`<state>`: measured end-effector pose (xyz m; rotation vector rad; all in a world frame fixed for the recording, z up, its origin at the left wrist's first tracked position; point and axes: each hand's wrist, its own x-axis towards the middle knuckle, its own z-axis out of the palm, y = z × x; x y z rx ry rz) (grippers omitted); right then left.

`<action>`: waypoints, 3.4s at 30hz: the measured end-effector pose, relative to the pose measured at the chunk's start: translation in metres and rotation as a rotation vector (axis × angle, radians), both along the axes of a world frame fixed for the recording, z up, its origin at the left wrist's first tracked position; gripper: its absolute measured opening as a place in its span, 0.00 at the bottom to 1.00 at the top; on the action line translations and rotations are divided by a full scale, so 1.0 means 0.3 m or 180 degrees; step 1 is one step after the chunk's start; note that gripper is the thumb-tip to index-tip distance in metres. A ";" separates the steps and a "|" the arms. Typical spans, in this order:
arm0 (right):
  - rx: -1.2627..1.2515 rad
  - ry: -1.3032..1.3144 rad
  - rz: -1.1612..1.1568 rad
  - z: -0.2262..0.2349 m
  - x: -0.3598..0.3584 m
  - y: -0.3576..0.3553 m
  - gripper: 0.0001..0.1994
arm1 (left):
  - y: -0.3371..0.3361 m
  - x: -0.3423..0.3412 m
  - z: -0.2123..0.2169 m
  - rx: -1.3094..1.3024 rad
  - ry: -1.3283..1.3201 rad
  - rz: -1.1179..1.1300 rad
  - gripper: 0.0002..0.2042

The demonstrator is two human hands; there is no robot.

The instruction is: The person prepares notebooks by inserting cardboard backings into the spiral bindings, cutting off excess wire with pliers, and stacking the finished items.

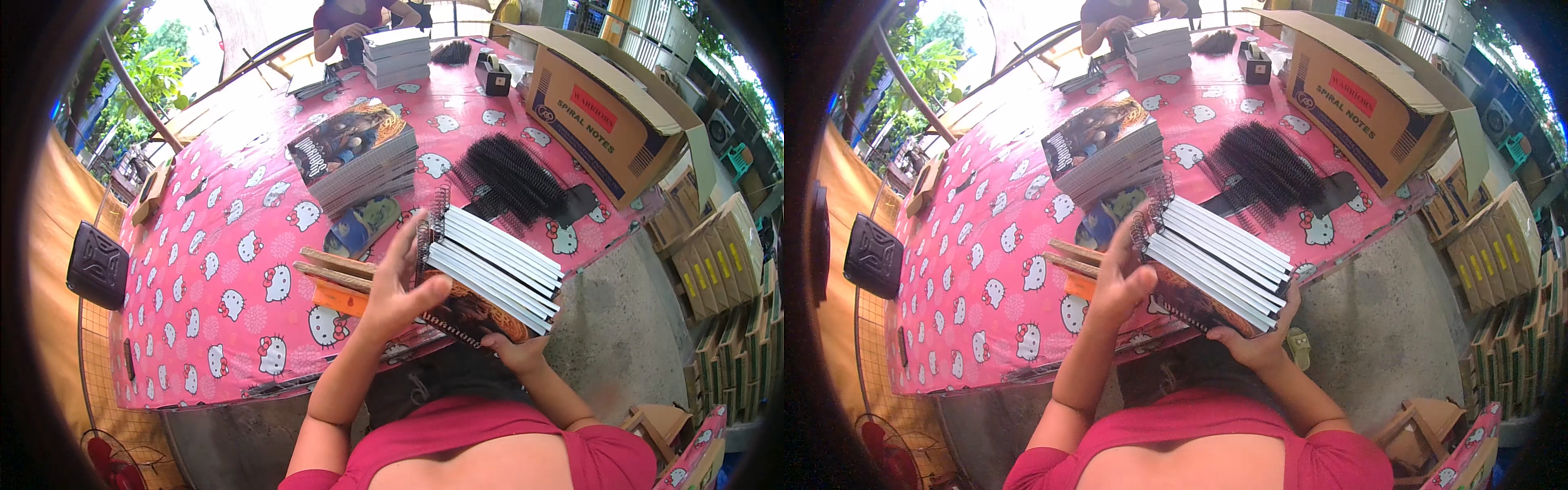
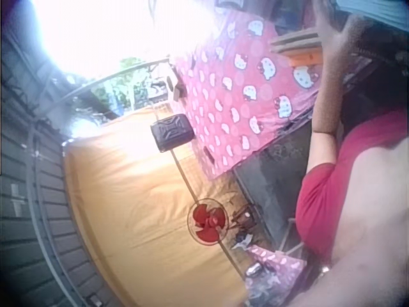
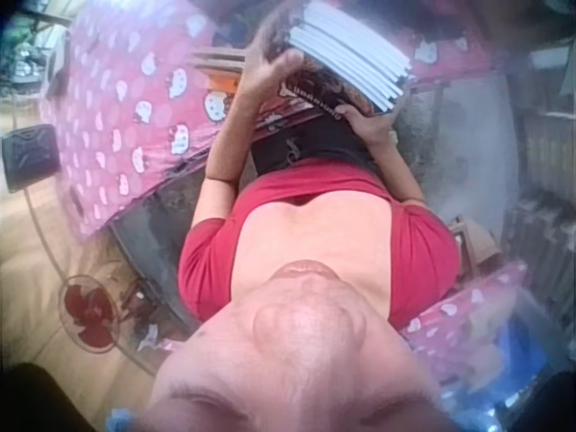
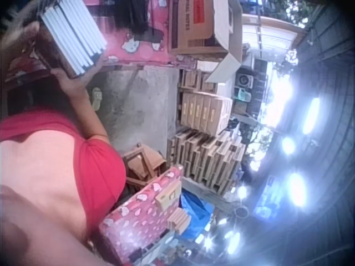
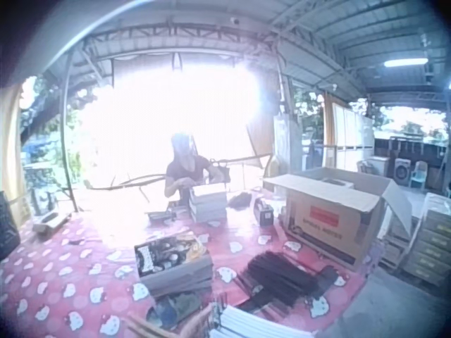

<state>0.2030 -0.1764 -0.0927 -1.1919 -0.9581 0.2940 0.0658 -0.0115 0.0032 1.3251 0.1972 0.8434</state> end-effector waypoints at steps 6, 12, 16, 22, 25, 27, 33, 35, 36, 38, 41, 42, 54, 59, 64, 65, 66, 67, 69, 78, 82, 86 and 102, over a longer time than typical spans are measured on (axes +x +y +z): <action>-0.0085 -0.0779 0.0092 0.045 -0.005 -0.017 0.62 | 0.016 0.026 0.059 0.0007 0.0540 0.0882 0.24; -0.0067 -0.1347 0.0109 0.076 0.008 -0.019 0.61 | 0.071 -0.013 0.010 -0.0578 -0.0435 -0.0221 0.45; -0.0871 -0.3037 -0.0344 0.111 0.027 -0.029 0.48 | 0.094 0.006 -0.057 0.0182 0.0279 -0.1012 0.67; -0.0575 -0.3104 -0.0470 0.071 0.041 -0.044 0.51 | 0.102 0.021 -0.201 0.1005 -0.0256 -0.0567 0.63; -0.0356 -0.2573 -0.0362 0.058 0.042 -0.015 0.52 | 0.110 0.024 -0.169 0.0827 -0.0369 -0.0719 0.67; -0.0271 -0.2055 -0.0162 0.076 0.031 -0.001 0.52 | 0.054 0.035 -0.133 0.0073 -0.0288 -0.0594 0.67; -0.0841 -0.2199 -0.0097 0.071 0.013 -0.012 0.28 | 0.068 -0.019 -0.189 0.0461 0.0421 -0.0274 0.60; -0.1198 -0.2055 0.0037 0.018 0.007 -0.042 0.29 | 0.064 -0.014 -0.204 0.0692 0.0130 -0.0288 0.58; -0.1271 -0.1803 0.0161 -0.048 0.016 -0.043 0.30 | 0.079 -0.016 -0.242 0.0527 0.0101 -0.0497 0.62; -0.1358 -0.1625 0.0291 -0.123 0.050 -0.047 0.31 | 0.052 0.001 -0.202 0.0370 -0.0085 -0.0636 0.55; -0.1029 -0.2337 0.0287 -0.076 0.051 -0.032 0.28 | 0.036 -0.044 -0.334 0.0914 0.0552 -0.0371 0.48; -0.1119 -0.1757 0.0498 -0.067 0.049 -0.036 0.26 | 0.032 -0.065 -0.388 0.1201 0.0930 -0.0217 0.47; -0.0647 0.0454 0.2227 0.315 -0.302 0.253 0.40 | -0.094 -0.528 0.092 -0.0729 0.0373 0.1358 0.36; -0.0494 -0.0627 0.2305 0.277 -0.645 0.623 0.41 | 0.067 -0.883 0.077 -0.0911 0.0567 0.2372 0.30; -0.1415 0.0951 0.2744 0.125 -0.965 0.843 0.35 | 0.304 -1.193 -0.048 -0.2380 0.1430 0.2269 0.22; -0.1814 0.0817 0.2582 0.071 -1.006 0.879 0.34 | 0.343 -1.230 -0.079 -0.2565 0.1557 0.2124 0.21; -0.1962 0.0820 0.2767 0.017 -1.028 0.909 0.35 | 0.372 -1.251 -0.093 -0.2760 0.1685 0.1970 0.21; -0.2142 0.0812 0.2952 -0.003 -1.038 0.912 0.36 | 0.382 -1.249 -0.093 -0.2777 0.1963 0.1949 0.21; -0.2068 0.0891 0.3385 -0.045 -1.016 0.924 0.41 | 0.419 -1.231 -0.082 -0.2779 0.2531 0.1877 0.21; -0.0958 -0.3443 0.1838 0.348 -0.655 0.664 0.44 | 0.459 -1.273 -0.152 -0.2618 0.2653 0.1570 0.24; -0.1990 -0.3981 0.1379 0.314 -0.397 0.674 0.32 | 0.497 -1.294 -0.111 -0.0936 0.5045 0.2544 0.46; -0.1528 -0.3555 0.2198 0.297 -0.246 0.663 0.19 | 0.451 -1.155 -0.014 0.0493 0.4390 0.3683 0.58; 0.0582 -0.4454 0.0564 0.350 -0.023 1.061 0.13 | 0.041 -0.307 0.003 0.0092 0.0546 0.1910 0.26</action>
